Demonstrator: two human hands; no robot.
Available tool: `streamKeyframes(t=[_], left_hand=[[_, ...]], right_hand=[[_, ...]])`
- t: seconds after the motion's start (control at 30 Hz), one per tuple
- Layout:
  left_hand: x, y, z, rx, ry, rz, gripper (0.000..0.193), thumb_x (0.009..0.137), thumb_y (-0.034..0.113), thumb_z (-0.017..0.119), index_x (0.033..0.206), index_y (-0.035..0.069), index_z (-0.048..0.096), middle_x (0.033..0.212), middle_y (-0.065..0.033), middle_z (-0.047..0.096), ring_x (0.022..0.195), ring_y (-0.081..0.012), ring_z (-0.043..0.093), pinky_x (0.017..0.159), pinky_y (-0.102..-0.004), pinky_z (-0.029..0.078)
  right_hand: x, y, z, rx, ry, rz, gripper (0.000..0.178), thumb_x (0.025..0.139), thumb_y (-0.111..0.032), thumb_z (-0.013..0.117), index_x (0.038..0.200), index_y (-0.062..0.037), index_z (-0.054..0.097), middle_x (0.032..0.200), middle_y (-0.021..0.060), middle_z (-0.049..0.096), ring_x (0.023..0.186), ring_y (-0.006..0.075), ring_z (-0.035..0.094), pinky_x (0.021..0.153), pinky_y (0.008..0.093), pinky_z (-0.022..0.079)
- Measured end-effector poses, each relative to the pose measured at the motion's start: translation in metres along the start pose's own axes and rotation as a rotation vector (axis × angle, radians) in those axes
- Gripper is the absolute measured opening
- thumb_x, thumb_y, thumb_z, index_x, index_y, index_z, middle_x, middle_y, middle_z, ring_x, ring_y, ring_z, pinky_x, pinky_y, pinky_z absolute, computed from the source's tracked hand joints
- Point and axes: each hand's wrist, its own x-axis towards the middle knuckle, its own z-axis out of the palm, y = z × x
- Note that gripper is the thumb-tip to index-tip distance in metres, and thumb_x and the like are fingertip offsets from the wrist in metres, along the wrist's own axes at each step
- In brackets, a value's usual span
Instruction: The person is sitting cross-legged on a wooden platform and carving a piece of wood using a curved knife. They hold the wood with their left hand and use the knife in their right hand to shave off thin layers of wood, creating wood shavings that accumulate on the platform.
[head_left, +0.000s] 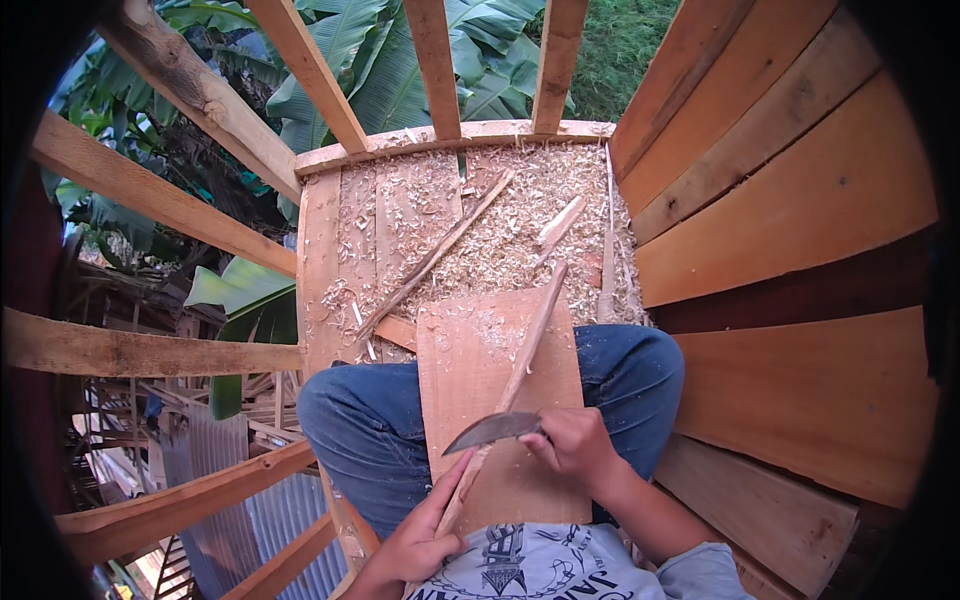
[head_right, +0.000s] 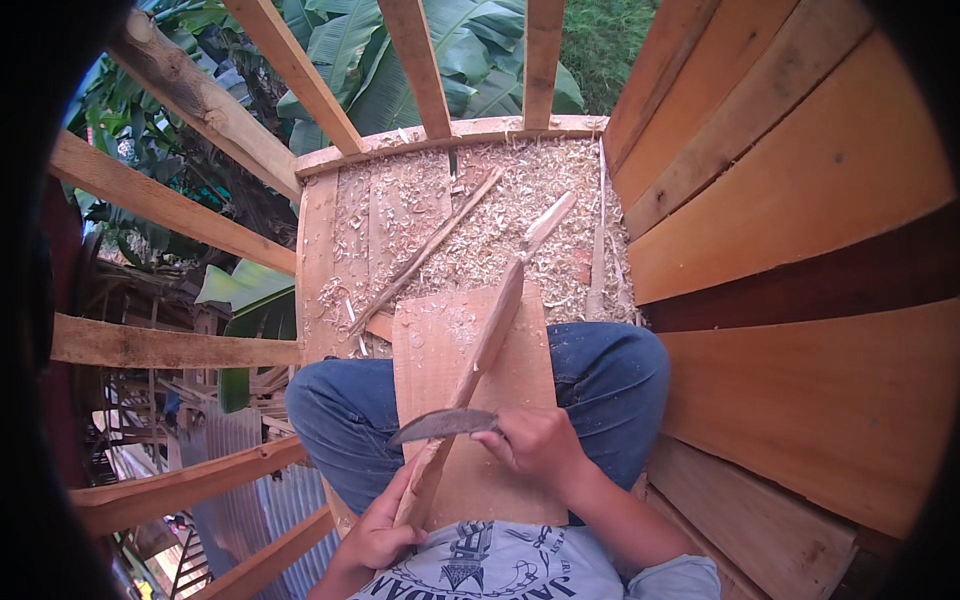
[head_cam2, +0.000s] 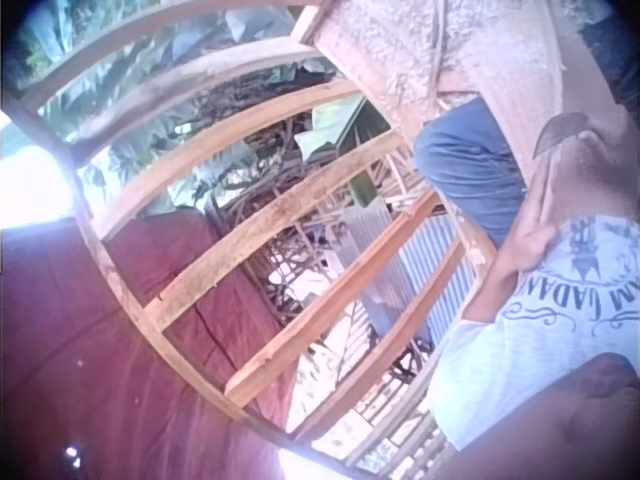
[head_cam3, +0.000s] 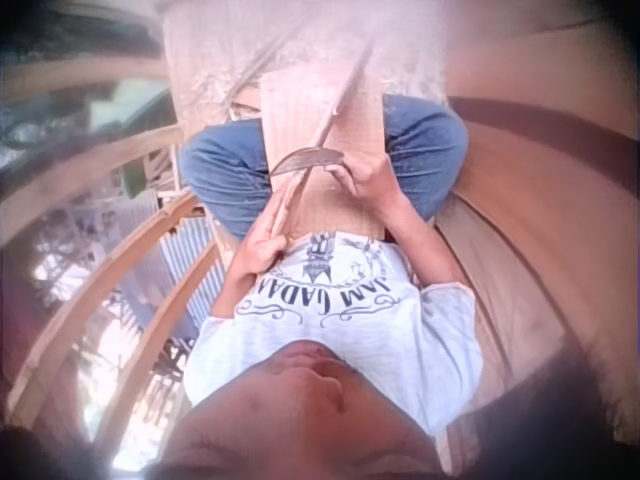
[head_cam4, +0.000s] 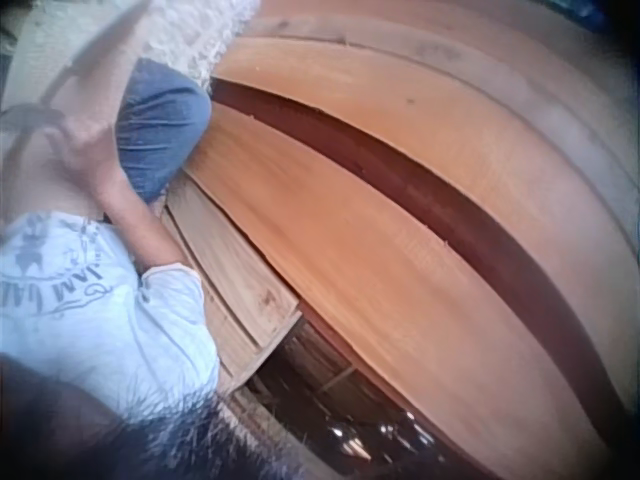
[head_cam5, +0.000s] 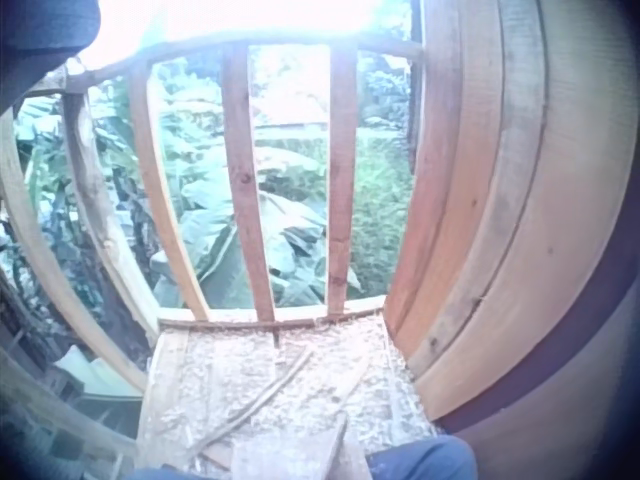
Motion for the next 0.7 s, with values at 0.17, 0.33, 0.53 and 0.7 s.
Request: streamKeyframes(t=[0.17,0.33,0.53,0.7], left_hand=[[-0.001,0.005,0.003,-0.016,0.017,-0.042,0.098,0.064,0.0,0.053,0.154,0.0,0.013,0.156,-0.0201,0.023,0.147,-0.0257,0.018,0.118,-0.0335,0.011],[-0.002,-0.001,-0.003,-0.004,0.017,-0.071,0.098,0.065,-0.001,0.054,0.154,0.0,0.014,0.156,-0.0197,0.023,0.147,-0.0255,0.018,0.117,-0.0331,0.011],[-0.002,0.007,0.001,-0.068,0.041,-0.074,0.096,0.066,-0.001,0.054,0.153,-0.001,0.014,0.156,-0.0188,0.024,0.147,-0.0251,0.019,0.117,-0.0332,0.012],[-0.002,0.0,-0.003,-0.099,0.023,-0.059,0.096,0.066,-0.001,0.055,0.153,-0.001,0.014,0.156,-0.018,0.024,0.146,-0.0244,0.02,0.117,-0.033,0.013]], right_hand=[[0.019,0.031,-0.006,0.197,0.244,0.599,0.035,0.096,-0.023,0.058,0.073,0.0019,0.053,0.061,0.0213,0.053,0.052,0.0386,0.056,0.047,0.0416,0.042],[0.004,-0.001,-0.007,0.127,-0.013,0.141,0.034,0.096,-0.024,0.058,0.071,-0.0003,0.055,0.061,0.0169,0.051,0.053,0.0351,0.057,0.049,0.0399,0.044],[0.015,0.016,-0.011,-0.026,0.046,0.128,0.038,0.091,-0.032,0.064,0.069,-0.0039,0.054,0.06,0.0149,0.053,0.054,0.0345,0.059,0.047,0.041,0.045],[0.002,-0.007,-0.003,0.002,-0.033,0.113,0.04,0.091,-0.035,0.064,0.068,-0.0034,0.054,0.059,0.0147,0.052,0.054,0.0342,0.059,0.048,0.0409,0.045]])
